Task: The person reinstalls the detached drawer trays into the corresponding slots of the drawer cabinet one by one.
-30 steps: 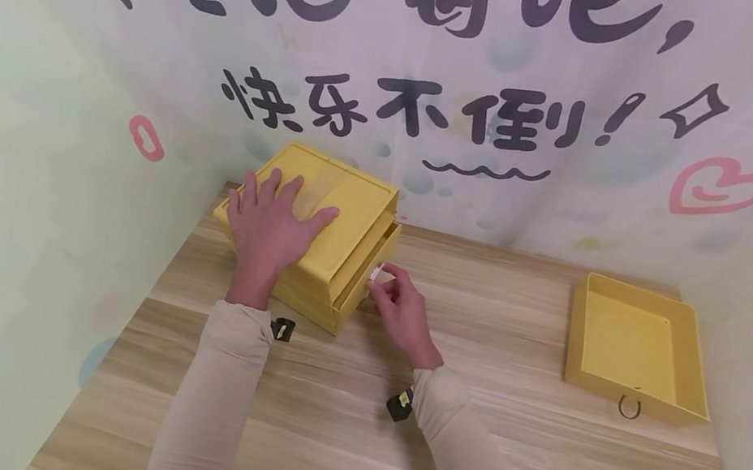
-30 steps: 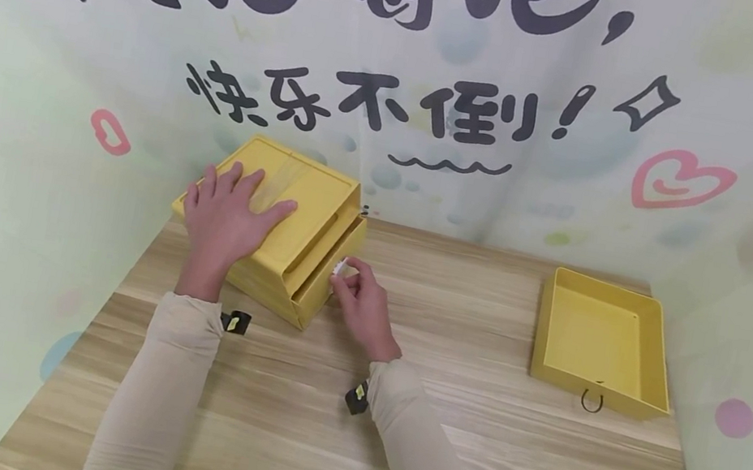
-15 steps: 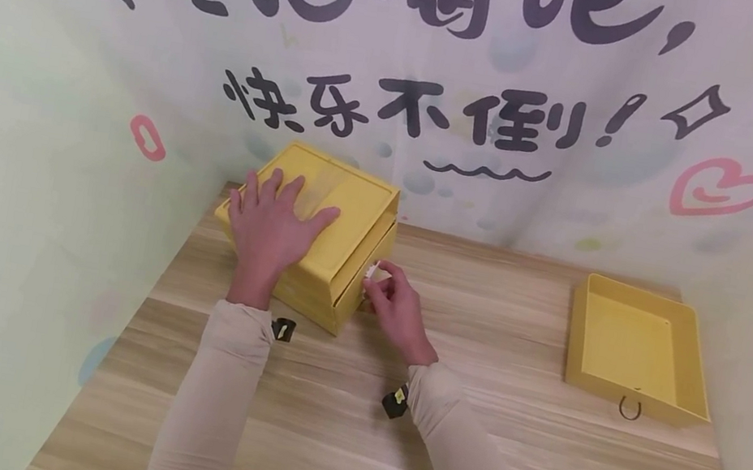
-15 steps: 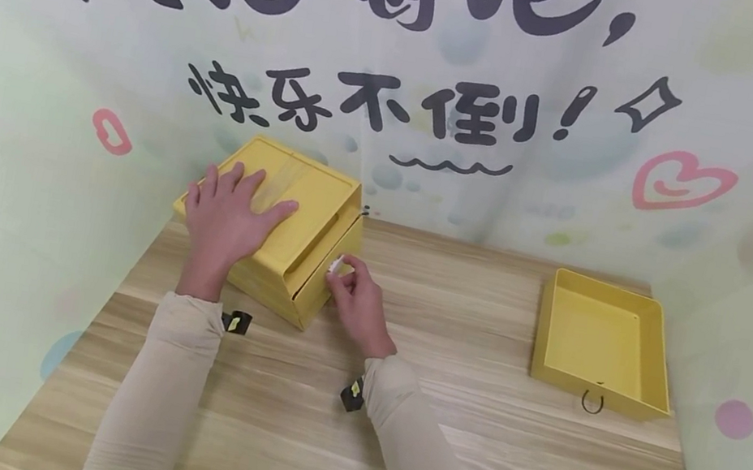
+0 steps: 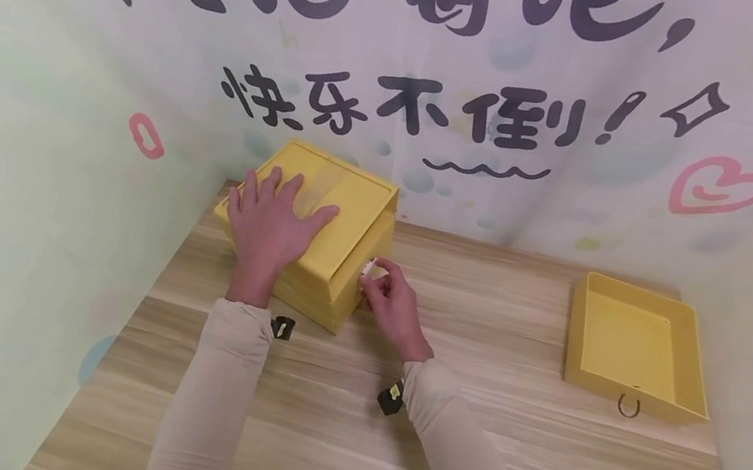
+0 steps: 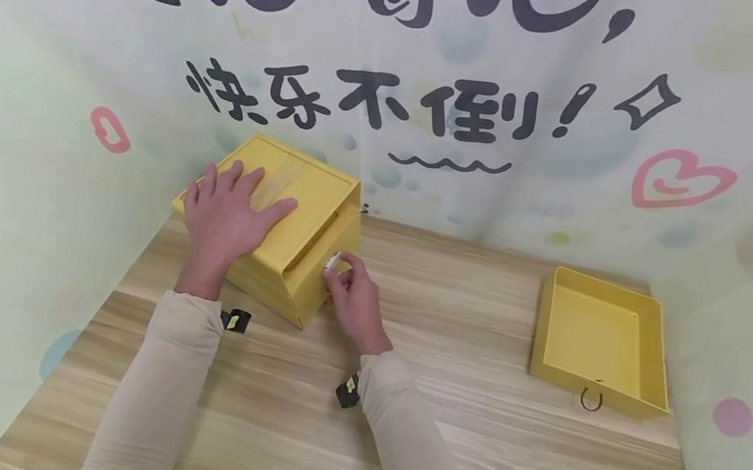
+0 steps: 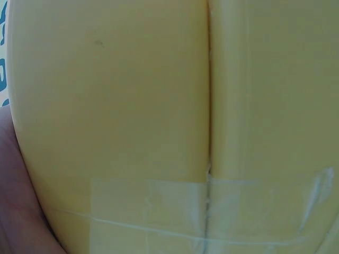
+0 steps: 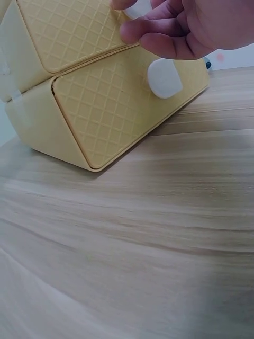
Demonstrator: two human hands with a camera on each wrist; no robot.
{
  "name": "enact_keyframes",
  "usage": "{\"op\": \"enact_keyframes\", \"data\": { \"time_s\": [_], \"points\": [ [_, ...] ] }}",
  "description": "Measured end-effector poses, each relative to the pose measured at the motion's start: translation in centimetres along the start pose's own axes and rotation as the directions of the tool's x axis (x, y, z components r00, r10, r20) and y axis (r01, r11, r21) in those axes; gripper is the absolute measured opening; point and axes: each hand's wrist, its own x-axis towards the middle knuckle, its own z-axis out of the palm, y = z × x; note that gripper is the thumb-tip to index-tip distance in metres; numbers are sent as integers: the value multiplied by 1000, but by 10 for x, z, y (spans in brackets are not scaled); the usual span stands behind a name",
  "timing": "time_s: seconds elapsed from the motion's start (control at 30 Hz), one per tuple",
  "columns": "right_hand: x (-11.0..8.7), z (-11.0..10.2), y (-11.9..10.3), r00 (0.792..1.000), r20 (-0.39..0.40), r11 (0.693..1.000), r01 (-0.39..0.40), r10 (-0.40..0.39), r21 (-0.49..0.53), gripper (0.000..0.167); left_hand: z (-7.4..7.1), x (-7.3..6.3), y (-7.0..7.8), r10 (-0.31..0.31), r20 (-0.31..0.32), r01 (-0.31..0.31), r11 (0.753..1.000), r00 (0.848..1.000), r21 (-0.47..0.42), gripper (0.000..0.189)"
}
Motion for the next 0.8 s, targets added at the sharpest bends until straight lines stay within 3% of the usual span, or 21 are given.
{"op": "enact_keyframes", "data": {
  "time_s": [0.2, 0.43, 0.63, 0.8],
  "points": [
    [2, 3, 0, 999, -22, 1000, -26, 27, 17, 40, -1, 1, 1, 2, 8, -2, 1000, 1000, -4, 89],
    [3, 5, 2, 999, 12, 999, -34, 34, 6, 42, -1, 0, -3, -12, 9, 12, 1000, 1000, 6, 88],
    [0, -4, 0, 998, 41, 998, -52, 54, -47, 50, 0, 0, -1, -9, 16, 8, 1000, 1000, 16, 90],
    [-3, -13, -5, 998, 47, 999, -42, 44, -25, 49, -1, 0, -1, -12, -1, 12, 1000, 1000, 4, 89]
  ]
}}
